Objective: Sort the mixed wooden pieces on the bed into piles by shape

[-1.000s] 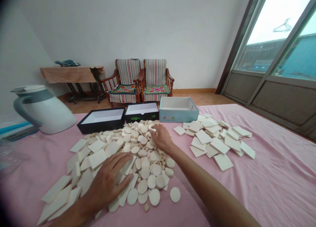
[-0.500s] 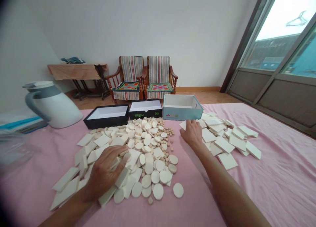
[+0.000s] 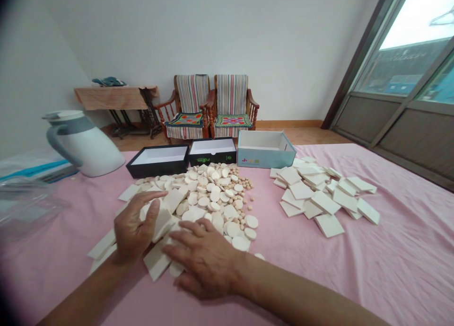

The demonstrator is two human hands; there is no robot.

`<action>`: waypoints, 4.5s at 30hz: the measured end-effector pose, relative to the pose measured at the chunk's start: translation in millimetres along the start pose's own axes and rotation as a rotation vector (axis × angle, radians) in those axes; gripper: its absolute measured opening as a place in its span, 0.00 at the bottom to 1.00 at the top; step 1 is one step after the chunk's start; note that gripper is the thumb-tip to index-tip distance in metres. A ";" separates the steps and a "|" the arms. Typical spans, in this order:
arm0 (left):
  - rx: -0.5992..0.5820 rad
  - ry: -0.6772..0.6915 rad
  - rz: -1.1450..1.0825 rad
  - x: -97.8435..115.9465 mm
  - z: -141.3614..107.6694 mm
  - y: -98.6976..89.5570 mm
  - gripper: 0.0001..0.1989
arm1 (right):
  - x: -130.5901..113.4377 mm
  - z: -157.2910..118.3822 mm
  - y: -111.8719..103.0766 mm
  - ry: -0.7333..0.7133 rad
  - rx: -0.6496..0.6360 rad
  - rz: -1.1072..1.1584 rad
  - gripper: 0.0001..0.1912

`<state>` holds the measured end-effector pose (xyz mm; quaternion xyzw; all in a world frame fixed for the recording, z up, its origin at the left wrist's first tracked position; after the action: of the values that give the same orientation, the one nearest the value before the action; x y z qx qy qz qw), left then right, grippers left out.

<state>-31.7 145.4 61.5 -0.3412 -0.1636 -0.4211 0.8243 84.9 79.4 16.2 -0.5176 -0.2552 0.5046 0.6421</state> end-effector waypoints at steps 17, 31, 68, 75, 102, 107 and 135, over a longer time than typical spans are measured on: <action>0.014 -0.040 -0.022 -9.3 2.8 -5.9 0.10 | 84.8 -1.3 -15.9 0.258 -0.008 -0.302 0.18; -0.036 0.005 0.021 -7.3 -2.0 2.9 0.09 | 139.9 34.8 -9.0 0.406 0.089 -0.177 0.26; -0.894 0.286 0.097 23.4 -53.4 79.5 0.26 | 171.3 -119.2 -54.9 0.866 0.416 -0.090 0.17; -0.738 0.228 0.105 17.2 -42.6 67.6 0.29 | 86.8 -56.6 -35.9 0.617 0.371 0.245 0.11; -0.238 0.140 0.173 -2.8 -11.1 42.9 0.11 | 123.9 -107.4 -80.6 0.706 0.577 -0.125 0.14; -0.254 0.152 0.162 -2.4 -14.6 43.7 0.11 | 76.8 -22.6 -28.1 0.586 0.209 -0.275 0.19; -0.290 0.139 0.190 -14.1 -18.4 50.9 0.12 | 194.5 -217.1 -116.3 1.151 0.164 -0.547 0.26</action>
<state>0.6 161.7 18.9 -0.4404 -0.0107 -0.3831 0.8119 384.2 173.7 13.1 -0.5710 0.0471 -0.0182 0.8194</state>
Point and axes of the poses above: each hand's wrist, its own z-axis towards the middle knuckle, its own y-axis out of the palm, x = y × z, the point moved 9 cm from there along z, towards the middle knuckle, and after that the axes turned 11 degrees about -y, right-handed, at the moved point
